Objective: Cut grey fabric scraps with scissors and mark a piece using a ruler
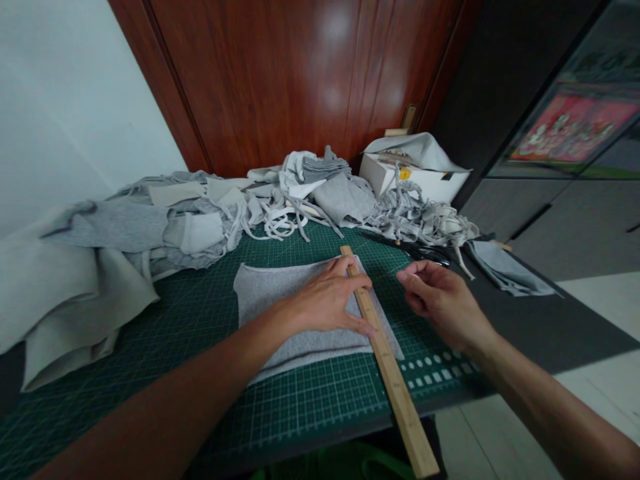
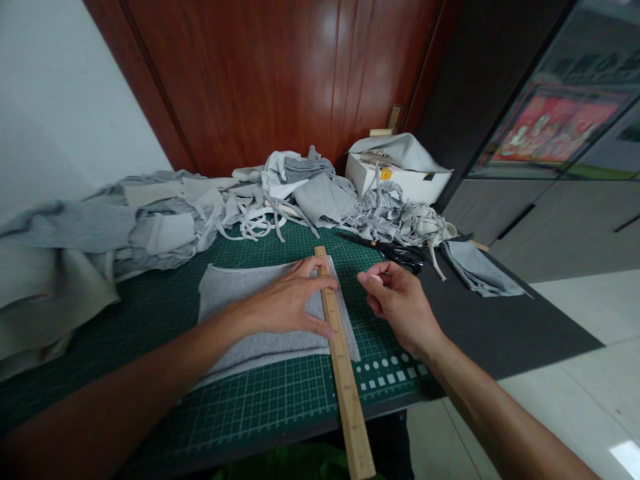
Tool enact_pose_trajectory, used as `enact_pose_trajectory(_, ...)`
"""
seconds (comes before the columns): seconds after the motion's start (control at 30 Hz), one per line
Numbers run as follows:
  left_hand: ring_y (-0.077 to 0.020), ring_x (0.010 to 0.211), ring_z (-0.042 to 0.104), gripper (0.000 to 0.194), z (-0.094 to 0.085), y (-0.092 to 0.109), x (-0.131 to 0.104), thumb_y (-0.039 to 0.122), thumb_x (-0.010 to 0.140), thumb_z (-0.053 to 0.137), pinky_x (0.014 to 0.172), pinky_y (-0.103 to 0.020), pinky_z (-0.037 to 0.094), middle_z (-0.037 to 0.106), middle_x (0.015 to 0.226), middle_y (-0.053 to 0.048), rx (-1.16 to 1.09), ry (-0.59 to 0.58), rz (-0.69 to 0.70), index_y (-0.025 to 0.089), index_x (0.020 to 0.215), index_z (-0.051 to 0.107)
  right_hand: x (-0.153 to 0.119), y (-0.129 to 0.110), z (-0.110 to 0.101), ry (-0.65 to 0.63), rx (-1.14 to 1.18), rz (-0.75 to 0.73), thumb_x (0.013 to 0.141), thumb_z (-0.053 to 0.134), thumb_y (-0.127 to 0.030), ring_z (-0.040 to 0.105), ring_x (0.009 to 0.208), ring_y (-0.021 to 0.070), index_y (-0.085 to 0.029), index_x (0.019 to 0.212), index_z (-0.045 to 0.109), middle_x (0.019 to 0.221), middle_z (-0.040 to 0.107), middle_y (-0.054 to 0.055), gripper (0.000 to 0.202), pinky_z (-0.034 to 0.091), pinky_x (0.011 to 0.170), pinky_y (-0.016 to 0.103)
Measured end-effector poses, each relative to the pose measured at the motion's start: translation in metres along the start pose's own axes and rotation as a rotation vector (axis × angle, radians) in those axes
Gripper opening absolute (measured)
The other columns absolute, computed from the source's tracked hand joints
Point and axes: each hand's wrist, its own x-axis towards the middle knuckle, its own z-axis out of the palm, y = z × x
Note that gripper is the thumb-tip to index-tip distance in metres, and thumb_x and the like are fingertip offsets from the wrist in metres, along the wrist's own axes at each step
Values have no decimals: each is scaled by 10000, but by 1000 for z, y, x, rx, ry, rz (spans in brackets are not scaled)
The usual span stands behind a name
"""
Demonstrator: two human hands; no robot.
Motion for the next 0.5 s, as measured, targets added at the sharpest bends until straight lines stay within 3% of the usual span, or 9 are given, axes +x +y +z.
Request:
enact_pose_trajectory(0.1, -369, 1391, 506, 779, -2, -2, 0, 674, 636, 918, 1171, -533, 447, 505, 1422, -126, -35, -3, -31, 271, 1260, 685, -3, 4, 4, -103, -141, -96, 854, 805, -556, 435, 459, 93, -224, 903, 538, 585, 490, -98, 429, 308, 427, 205)
enact_pose_trajectory(0.23, -375, 1437, 478, 788, -7, -7, -2, 620, 606, 950, 1178, -554, 442, 507, 1465, -145, -56, 19, 11, 256, 1232, 640, -27, 6, 7, -393, -581, -317, 1073, 523, -307, 546, 585, 140, -220, 1023, 586, 703, 587, -38, 118, 427, 555, 259)
enact_pose_trajectory(0.37, -368, 1542, 368, 605, -16, -9, -3, 490, 650, 961, 1235, -589, 351, 526, 1531, -143, -4, -43, 117, 263, 1119, 655, -47, 6, 8, -606, -877, -487, 1031, 395, -82, 654, 777, 191, -204, 1029, 610, 943, 695, 67, 247, 495, 704, 317)
enact_pose_trajectory(0.5, -289, 1496, 446, 299, -24, -2, -2, 183, 800, 791, 1259, -532, 319, 615, 1439, -107, 24, -146, 149, 266, 1073, 701, -50, 5, 9, -575, -880, -466, 1009, 397, -71, 643, 724, 186, -202, 989, 577, 873, 682, 50, 223, 468, 671, 309)
